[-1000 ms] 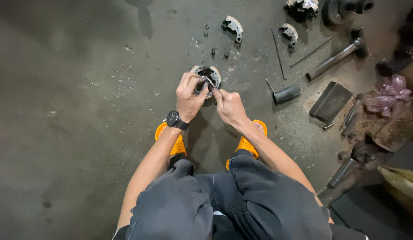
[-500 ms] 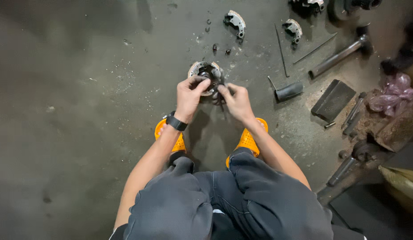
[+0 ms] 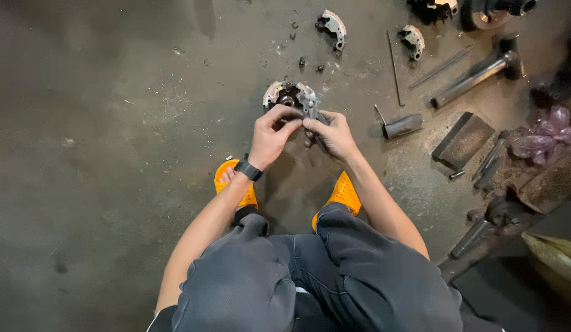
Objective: The person assembles mechanical parts on the floor, using a hammer to secure components and a screwdriver to adjust them. They handle various metal pieces, including a circular part and smaller components, arranging them methodically.
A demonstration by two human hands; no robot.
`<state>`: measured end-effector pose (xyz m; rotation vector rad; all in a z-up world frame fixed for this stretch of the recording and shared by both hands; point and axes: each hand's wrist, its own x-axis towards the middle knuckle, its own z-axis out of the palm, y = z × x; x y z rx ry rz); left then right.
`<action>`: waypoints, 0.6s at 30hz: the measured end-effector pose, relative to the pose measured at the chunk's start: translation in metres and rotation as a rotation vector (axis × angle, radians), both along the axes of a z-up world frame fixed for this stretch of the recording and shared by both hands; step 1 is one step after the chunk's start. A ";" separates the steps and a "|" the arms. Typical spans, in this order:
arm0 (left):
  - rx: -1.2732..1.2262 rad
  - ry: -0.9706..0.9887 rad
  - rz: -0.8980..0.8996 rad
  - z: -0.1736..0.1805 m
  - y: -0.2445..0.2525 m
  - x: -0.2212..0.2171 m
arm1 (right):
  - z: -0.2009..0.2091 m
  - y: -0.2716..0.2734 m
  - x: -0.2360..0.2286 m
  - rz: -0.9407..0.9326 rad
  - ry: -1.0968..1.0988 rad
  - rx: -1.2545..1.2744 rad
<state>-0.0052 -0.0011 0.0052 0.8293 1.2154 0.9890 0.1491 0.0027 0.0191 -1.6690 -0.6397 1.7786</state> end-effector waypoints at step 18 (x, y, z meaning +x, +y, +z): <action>0.262 0.862 -0.630 -0.086 0.095 -0.011 | -0.007 -0.052 0.032 0.086 -0.100 -0.194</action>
